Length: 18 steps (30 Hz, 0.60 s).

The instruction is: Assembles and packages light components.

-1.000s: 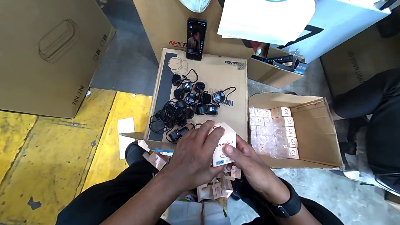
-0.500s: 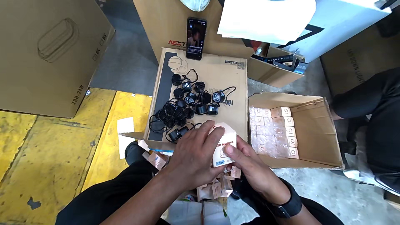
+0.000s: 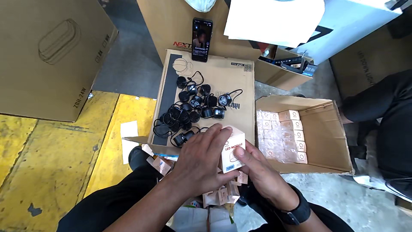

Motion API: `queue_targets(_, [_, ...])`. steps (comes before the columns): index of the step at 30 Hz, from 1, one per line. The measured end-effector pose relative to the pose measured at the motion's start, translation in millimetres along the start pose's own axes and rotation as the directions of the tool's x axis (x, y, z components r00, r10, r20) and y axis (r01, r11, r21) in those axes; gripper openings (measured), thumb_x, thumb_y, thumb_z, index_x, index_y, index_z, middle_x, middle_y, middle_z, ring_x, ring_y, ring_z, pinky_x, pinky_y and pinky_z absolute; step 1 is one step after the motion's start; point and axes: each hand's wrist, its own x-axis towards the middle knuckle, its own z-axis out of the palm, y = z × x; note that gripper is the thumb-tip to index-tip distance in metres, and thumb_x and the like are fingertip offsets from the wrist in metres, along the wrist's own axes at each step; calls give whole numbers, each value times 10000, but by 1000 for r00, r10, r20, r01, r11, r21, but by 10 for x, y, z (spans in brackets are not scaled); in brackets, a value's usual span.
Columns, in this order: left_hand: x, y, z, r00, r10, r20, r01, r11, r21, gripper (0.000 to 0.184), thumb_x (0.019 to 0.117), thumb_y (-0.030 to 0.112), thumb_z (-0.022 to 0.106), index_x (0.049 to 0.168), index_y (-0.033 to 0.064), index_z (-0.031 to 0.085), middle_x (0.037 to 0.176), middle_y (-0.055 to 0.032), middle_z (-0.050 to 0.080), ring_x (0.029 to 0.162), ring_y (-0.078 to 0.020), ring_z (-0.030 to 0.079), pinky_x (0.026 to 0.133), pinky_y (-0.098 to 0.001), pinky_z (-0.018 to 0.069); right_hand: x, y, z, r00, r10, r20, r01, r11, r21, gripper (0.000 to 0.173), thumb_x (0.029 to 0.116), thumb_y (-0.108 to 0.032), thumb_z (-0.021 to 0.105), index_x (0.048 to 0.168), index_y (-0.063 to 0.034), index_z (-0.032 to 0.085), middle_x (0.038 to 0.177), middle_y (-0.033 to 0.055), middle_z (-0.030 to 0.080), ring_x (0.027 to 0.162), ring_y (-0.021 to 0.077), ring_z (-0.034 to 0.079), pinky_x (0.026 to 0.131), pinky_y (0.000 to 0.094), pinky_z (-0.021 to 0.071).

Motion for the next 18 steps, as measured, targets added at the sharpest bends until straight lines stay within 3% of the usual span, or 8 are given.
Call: queue_targets(18, [20, -56, -51, 998, 57, 10, -56, 998, -42, 1007, 737, 818, 695, 1446, 119, 547, 1406, -126, 620, 1158, -213, 681, 944, -425, 576, 5, -13, -39, 1000, 21, -10, -21, 999, 42, 608, 956, -535, 664, 1275, -32, 540, 1006, 123, 707, 777, 157, 693, 699, 286, 598])
